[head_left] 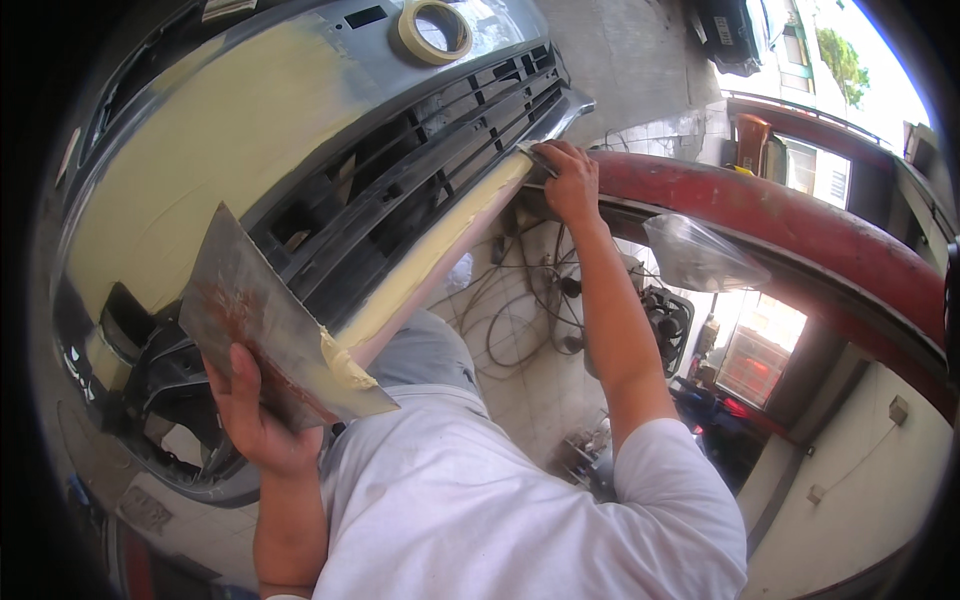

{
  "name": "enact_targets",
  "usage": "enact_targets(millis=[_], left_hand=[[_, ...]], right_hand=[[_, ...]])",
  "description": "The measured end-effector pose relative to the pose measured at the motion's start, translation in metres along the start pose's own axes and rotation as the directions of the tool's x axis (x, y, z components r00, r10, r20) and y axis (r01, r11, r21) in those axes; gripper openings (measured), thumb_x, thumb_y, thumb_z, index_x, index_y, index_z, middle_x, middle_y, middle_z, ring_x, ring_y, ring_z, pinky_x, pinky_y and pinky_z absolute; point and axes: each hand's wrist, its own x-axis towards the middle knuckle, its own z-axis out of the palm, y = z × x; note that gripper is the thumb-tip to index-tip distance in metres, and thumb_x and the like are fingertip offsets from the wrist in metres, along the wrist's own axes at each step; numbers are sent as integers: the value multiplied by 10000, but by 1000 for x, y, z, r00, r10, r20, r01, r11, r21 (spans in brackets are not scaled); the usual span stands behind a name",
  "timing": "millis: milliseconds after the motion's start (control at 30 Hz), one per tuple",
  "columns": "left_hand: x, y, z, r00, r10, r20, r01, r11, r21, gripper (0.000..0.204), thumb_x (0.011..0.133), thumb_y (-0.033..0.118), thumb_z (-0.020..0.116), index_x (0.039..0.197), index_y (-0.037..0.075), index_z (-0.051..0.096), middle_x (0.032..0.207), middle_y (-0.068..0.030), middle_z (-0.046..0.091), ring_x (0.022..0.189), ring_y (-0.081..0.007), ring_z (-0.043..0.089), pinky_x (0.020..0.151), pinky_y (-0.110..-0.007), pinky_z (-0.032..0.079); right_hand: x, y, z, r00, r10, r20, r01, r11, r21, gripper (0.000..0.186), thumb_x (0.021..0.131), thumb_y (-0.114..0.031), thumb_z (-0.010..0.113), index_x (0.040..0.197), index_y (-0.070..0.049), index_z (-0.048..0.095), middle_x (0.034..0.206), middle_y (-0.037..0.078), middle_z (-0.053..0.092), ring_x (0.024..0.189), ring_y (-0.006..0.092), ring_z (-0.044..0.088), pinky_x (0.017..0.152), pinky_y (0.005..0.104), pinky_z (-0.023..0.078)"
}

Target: The person scoops body filler from a can onto a metal spreader, mixes it with a hardener, and applies the compound to a detached car bumper using the spreader. The person smooths the filler across the bumper surface to fill imperfections.

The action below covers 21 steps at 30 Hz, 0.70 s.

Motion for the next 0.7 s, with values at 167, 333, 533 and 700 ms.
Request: enact_targets(millis=[167, 333, 533, 700], left_hand=[[0, 5, -9, 995, -58, 80, 69, 988, -136, 473, 1081, 219, 554, 1510, 50, 446, 1431, -93, 545, 1284, -211, 570, 1095, -375, 472], [-2, 10, -18, 997, -70, 34, 72, 993, -88, 469, 1082, 211, 548, 1500, 27, 442, 1416, -100, 552, 1270, -206, 579, 1082, -368, 480], [-5, 13, -22, 995, -63, 78, 72, 990, -123, 456, 1078, 196, 547, 1491, 31, 445, 1384, -107, 572, 1240, -206, 599, 1065, -372, 490], [-8, 9, -19, 997, -21, 75, 27, 996, -82, 454, 1076, 205, 556, 1489, 48, 452, 1389, -110, 574, 1237, -212, 604, 1062, -383, 495]], right_hand=[[-24, -39, -13, 997, -59, -43, 61, 997, 41, 527, 717, 36, 583, 1189, -126, 754, 1263, 51, 705, 1245, 285, 606, 1064, 433, 410], [-40, -67, -21, 996, -72, -55, 76, 995, 67, 527, 698, 35, 590, 1177, -111, 754, 1255, 55, 707, 1243, 286, 606, 1064, 426, 409], [-58, -94, -27, 996, -74, -54, 79, 993, 94, 548, 675, 46, 584, 1175, -105, 751, 1237, 62, 710, 1239, 300, 605, 1076, 423, 403], [-84, -122, -37, 994, -85, -75, 95, 985, 144, 554, 655, 70, 576, 1153, -100, 752, 1216, 49, 709, 1218, 287, 610, 1082, 431, 401]])
